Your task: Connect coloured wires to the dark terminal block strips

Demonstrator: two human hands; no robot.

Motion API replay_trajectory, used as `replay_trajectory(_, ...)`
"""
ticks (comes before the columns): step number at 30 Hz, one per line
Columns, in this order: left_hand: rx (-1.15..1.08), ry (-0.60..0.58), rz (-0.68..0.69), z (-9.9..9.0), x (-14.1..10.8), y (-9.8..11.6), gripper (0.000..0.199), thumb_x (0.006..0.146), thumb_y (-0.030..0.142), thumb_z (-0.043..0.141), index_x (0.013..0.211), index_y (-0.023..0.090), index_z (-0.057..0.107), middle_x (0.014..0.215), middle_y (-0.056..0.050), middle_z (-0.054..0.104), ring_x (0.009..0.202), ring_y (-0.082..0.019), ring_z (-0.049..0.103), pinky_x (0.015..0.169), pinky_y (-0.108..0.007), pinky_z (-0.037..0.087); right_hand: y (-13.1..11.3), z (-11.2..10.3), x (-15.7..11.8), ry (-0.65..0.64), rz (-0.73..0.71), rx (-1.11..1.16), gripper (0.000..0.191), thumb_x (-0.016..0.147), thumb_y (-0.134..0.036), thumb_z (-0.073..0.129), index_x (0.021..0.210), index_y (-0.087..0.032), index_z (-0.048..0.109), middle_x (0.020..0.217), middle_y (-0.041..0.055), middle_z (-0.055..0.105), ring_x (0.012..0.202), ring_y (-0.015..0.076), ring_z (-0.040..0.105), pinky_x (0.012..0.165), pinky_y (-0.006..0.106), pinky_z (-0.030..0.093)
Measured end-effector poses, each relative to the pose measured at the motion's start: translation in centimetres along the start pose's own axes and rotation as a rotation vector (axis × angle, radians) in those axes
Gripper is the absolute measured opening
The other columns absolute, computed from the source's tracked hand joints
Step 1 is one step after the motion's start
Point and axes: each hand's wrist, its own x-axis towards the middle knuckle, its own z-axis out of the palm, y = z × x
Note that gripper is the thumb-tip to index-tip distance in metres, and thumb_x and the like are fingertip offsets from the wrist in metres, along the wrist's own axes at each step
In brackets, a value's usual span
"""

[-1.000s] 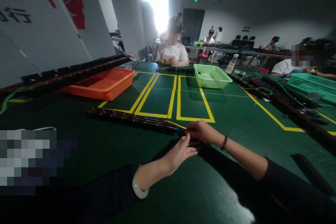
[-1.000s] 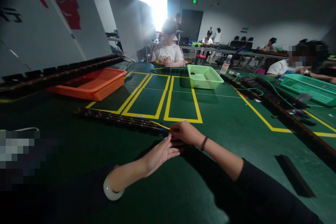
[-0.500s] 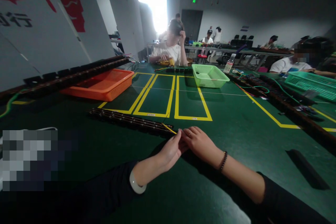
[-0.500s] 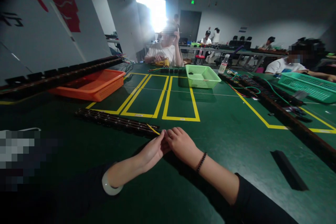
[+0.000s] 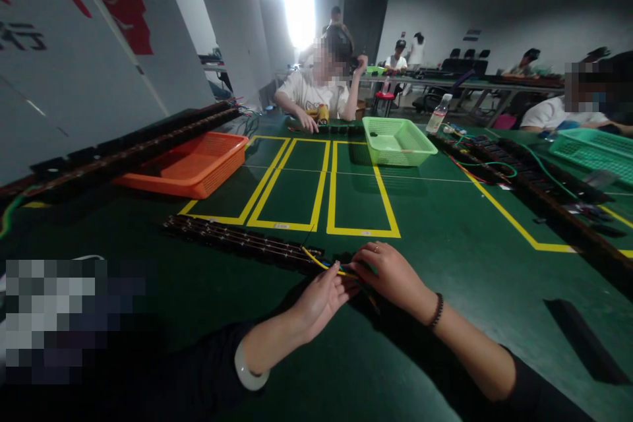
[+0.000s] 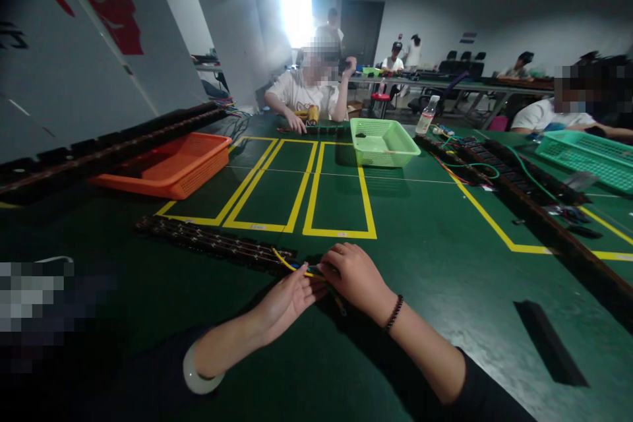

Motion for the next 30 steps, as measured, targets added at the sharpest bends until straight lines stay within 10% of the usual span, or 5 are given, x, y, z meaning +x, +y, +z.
replay_trajectory(17,-0.028,-0.031,-0.037,-0.1,-0.1,0.5,0.032,0.091,0.028,0.039,0.110,0.009,0.056,0.116,-0.015,0.062,0.116,-0.021,0.053,0.108,-0.041,0.031,1.6,-0.1,0.2,-0.275,0.291,0.344,0.026,0.086,-0.045,0.055,0.088,-0.019,0.057,0.081,0.0032,0.063,0.069,0.0143,0.056,0.058,0.025,0.041)
replay_trajectory(30,-0.049,0.012,-0.040,-0.1,0.1,0.3,0.022,0.090,0.028,0.045,0.100,0.013,0.058,0.106,-0.010,0.063,0.103,-0.017,0.057,0.097,-0.035,0.040,-0.5,0.7,0.1,-0.131,-0.080,-0.011,0.010,0.085,-0.027,0.059,0.087,-0.018,0.059,0.084,0.0049,0.058,0.078,0.0175,0.051,0.070,0.030,0.041)
